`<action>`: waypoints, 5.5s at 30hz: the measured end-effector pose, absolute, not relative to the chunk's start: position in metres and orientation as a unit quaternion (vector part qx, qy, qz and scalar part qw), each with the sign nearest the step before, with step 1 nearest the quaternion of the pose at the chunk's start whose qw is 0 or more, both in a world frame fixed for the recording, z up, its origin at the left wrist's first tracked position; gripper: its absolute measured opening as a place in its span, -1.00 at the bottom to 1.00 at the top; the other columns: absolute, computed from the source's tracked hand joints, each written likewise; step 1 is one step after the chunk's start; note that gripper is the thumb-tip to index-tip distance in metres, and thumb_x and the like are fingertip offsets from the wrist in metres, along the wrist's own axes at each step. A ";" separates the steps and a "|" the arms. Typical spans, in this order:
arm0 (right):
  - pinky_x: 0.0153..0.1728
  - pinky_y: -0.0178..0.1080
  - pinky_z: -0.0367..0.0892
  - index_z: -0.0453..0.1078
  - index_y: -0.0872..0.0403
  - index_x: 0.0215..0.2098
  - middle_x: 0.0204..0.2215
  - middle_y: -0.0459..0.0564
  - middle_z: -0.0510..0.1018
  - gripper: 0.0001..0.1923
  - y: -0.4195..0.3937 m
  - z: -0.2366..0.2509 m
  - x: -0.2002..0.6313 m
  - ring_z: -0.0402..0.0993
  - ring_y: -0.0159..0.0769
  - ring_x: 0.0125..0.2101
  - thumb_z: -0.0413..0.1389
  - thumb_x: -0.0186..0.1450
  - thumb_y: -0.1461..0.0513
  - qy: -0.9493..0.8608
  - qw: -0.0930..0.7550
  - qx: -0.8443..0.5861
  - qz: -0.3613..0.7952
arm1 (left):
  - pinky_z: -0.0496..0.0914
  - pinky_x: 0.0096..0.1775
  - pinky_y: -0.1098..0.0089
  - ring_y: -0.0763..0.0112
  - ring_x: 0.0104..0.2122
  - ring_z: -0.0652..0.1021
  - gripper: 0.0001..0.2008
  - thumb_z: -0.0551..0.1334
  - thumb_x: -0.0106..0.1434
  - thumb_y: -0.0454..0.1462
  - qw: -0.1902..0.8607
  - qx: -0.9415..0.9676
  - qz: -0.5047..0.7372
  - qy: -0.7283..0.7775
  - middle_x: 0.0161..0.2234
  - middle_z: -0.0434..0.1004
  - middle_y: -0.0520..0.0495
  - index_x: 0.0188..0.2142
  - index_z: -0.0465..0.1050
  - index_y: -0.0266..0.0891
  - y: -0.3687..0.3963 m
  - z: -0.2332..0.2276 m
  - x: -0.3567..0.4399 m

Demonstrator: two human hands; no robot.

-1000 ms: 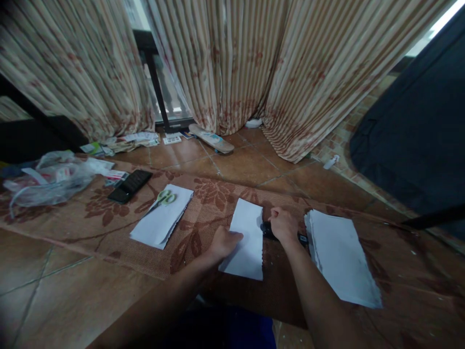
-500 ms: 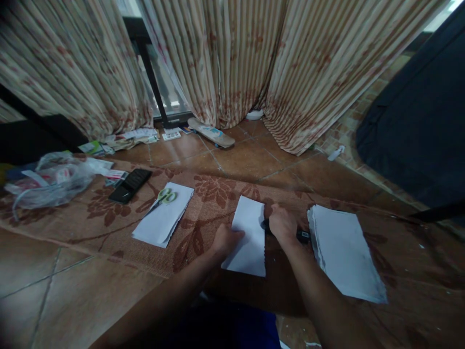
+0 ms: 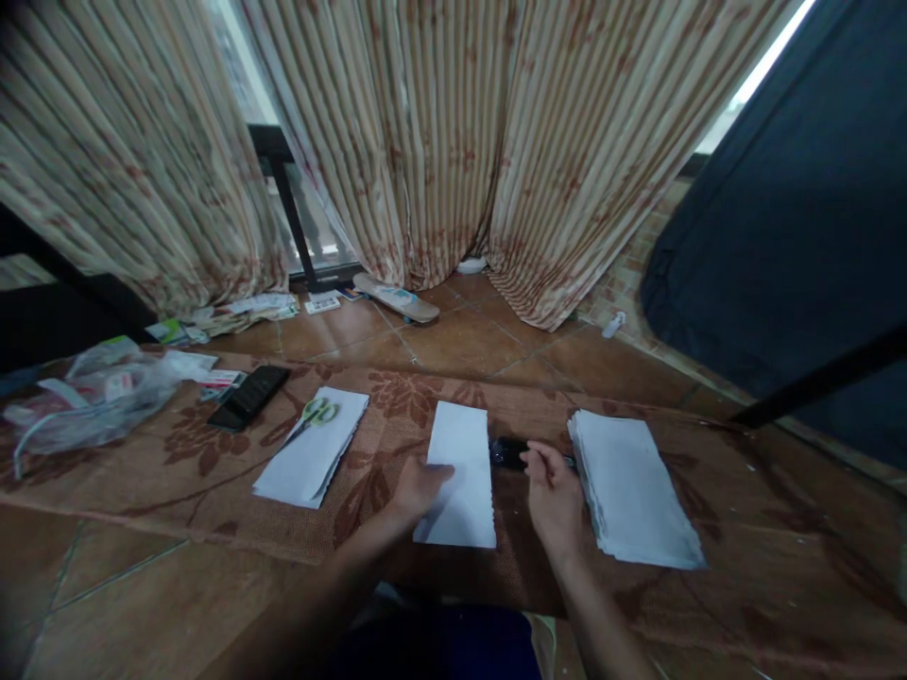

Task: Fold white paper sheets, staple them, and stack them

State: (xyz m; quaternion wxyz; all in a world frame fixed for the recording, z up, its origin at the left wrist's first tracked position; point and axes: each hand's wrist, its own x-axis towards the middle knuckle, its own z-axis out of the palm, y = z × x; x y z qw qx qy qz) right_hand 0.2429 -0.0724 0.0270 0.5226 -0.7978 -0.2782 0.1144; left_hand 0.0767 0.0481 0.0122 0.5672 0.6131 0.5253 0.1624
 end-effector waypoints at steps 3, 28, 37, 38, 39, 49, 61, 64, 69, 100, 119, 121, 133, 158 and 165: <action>-0.24 -0.17 0.39 0.43 0.06 -0.12 -0.22 0.09 0.60 -0.52 -0.093 0.019 0.206 0.54 -0.16 -0.28 0.02 0.18 -0.08 -0.274 0.472 -0.803 0.240 | 0.30 -0.50 0.49 0.35 -0.47 0.53 -0.89 0.25 0.02 -0.34 0.583 0.613 0.184 0.500 -0.49 0.55 -0.07 -0.47 0.55 -0.37 0.049 0.011 0.065; -0.38 -0.24 0.34 0.43 0.05 -0.15 -0.40 0.01 0.63 -0.53 -0.084 0.033 0.216 0.50 -0.28 -0.51 -0.07 0.25 -0.08 -0.287 0.454 -0.822 0.188 | 0.41 -0.52 0.48 0.41 -0.50 0.52 -0.83 0.32 -0.04 -0.41 0.691 0.518 0.195 0.465 -0.42 0.58 -0.09 -0.37 0.54 -0.41 0.048 0.018 0.065; -0.48 -0.27 0.34 0.45 0.06 -0.35 -0.44 0.01 0.62 -0.64 -0.065 0.041 0.228 0.49 -0.29 -0.51 0.03 0.21 -0.04 -0.309 0.401 -0.809 0.299 | 0.44 -0.49 0.46 0.41 -0.52 0.52 -0.87 0.32 -0.04 -0.42 0.693 0.517 0.215 0.454 -0.48 0.57 -0.07 -0.41 0.54 -0.41 0.061 0.017 0.083; -0.53 -0.30 0.33 0.45 0.07 -0.36 -0.45 0.02 0.61 -0.64 -0.064 0.039 0.220 0.48 -0.31 -0.53 0.04 0.20 -0.04 -0.293 0.416 -0.791 0.339 | 0.44 -0.49 0.46 0.40 -0.50 0.52 -0.85 0.33 -0.03 -0.40 0.696 0.517 0.215 0.450 -0.47 0.57 -0.07 -0.38 0.54 -0.41 0.060 0.018 0.081; -0.57 -0.32 0.32 0.45 0.08 -0.35 -0.46 0.02 0.61 -0.64 -0.063 0.036 0.213 0.47 -0.32 -0.55 0.06 0.18 -0.04 -0.275 0.435 -0.773 0.371 | 0.44 -0.49 0.46 0.39 -0.49 0.53 -0.82 0.33 -0.03 -0.39 0.698 0.517 0.214 0.447 -0.45 0.58 -0.08 -0.36 0.54 -0.40 0.059 0.018 0.079; -0.64 -0.39 0.25 0.44 0.10 -0.44 -0.52 -0.01 0.59 -0.72 -0.056 0.016 0.201 0.39 -0.42 -0.61 0.14 0.10 0.04 -0.197 0.527 -0.717 0.412 | 0.46 -0.44 0.44 0.38 -0.43 0.54 -0.74 0.33 0.00 -0.32 0.703 0.535 0.215 0.415 -0.36 0.59 -0.09 -0.26 0.53 -0.38 0.059 0.014 0.076; -0.69 -0.31 0.30 0.46 0.07 -0.40 -0.56 -0.02 0.58 -0.77 -0.051 0.012 0.220 0.39 -0.36 -0.68 0.08 0.15 0.08 -0.210 0.462 -0.784 0.358 | 0.20 -0.60 0.54 0.54 -0.62 0.36 -0.96 0.26 -0.09 -0.44 0.621 0.623 0.210 0.427 -0.64 0.39 0.06 -0.61 0.44 -0.36 0.079 0.004 0.115; -0.63 -0.27 0.35 0.46 0.07 -0.36 -0.54 0.00 0.60 -0.73 -0.061 0.014 0.227 0.43 -0.31 -0.64 0.07 0.16 0.06 -0.213 0.436 -0.807 0.337 | 0.22 -0.57 0.55 0.54 -0.60 0.38 -0.97 0.26 -0.08 -0.44 0.611 0.644 0.204 0.412 -0.61 0.41 0.06 -0.55 0.48 -0.37 0.083 0.006 0.122; -0.54 -0.25 0.34 0.46 0.06 -0.28 -0.48 0.00 0.61 -0.65 -0.070 0.032 0.241 0.46 -0.27 -0.58 0.02 0.20 0.00 -0.261 0.398 -0.845 0.242 | 0.25 -0.54 0.54 0.51 -0.56 0.41 -0.93 0.26 -0.05 -0.45 0.586 0.672 0.192 0.409 -0.59 0.44 0.04 -0.51 0.51 -0.39 0.088 0.005 0.126; -0.32 -0.29 0.23 0.51 0.05 -0.29 -0.45 -0.03 0.61 -0.72 0.016 0.029 0.293 0.49 -0.26 -0.32 -0.05 0.26 0.20 -0.381 0.119 -0.911 0.106 | 0.25 -0.51 0.53 0.49 -0.53 0.40 -0.91 0.24 -0.04 -0.42 0.586 0.706 0.167 0.361 -0.58 0.42 0.02 -0.50 0.54 -0.40 0.096 0.000 0.124; -0.23 -0.18 0.26 0.49 0.12 -0.37 -0.49 0.11 0.56 -0.74 0.020 0.025 0.278 0.50 -0.17 -0.35 -0.03 0.26 0.22 -0.351 0.192 -0.913 0.078 | 0.18 -0.58 0.58 0.57 -0.61 0.33 -0.95 0.25 -0.12 -0.47 0.631 0.656 0.191 0.368 -0.66 0.35 0.07 -0.61 0.46 -0.37 0.100 -0.001 0.125; -0.28 -0.22 0.29 0.48 0.11 -0.38 -0.51 0.06 0.57 -0.74 0.016 0.032 0.280 0.49 -0.21 -0.40 -0.02 0.26 0.18 -0.342 0.250 -0.903 0.068 | 0.21 -0.56 0.56 0.55 -0.60 0.35 -0.95 0.25 -0.13 -0.48 0.641 0.649 0.202 0.356 -0.64 0.38 0.07 -0.59 0.46 -0.38 0.101 0.003 0.124; -0.39 -0.24 0.42 0.44 0.09 -0.18 -0.29 0.07 0.60 -0.52 -0.044 0.055 0.204 0.51 -0.23 -0.39 0.06 0.16 -0.09 -0.229 0.566 -0.746 0.265 | 0.37 -0.37 0.47 0.45 -0.46 0.47 -0.82 0.34 -0.05 -0.31 0.687 0.594 0.268 0.323 -0.43 0.54 -0.01 -0.39 0.50 -0.34 0.082 0.037 0.073; -0.33 -0.12 0.33 0.47 0.09 -0.15 -0.37 0.19 0.61 -0.62 -0.221 0.019 0.362 0.56 -0.01 -0.34 -0.12 0.27 0.15 -0.201 0.151 -0.968 0.029 | 0.26 -0.51 0.50 0.50 -0.55 0.48 -0.62 0.29 -0.04 -0.12 0.696 0.596 0.054 0.397 -0.49 0.51 -0.01 -0.24 0.40 -0.29 -0.012 0.028 0.081; -0.38 -0.04 0.34 0.46 0.18 -0.12 -0.51 0.26 0.58 -0.53 -0.228 0.023 0.351 0.55 0.08 -0.42 -0.15 0.26 0.08 -0.150 0.166 -0.975 -0.002 | 0.26 -0.50 0.49 0.50 -0.55 0.47 -0.62 0.29 -0.04 -0.11 0.678 0.605 0.071 0.411 -0.48 0.50 -0.01 -0.26 0.42 -0.29 -0.018 0.037 0.069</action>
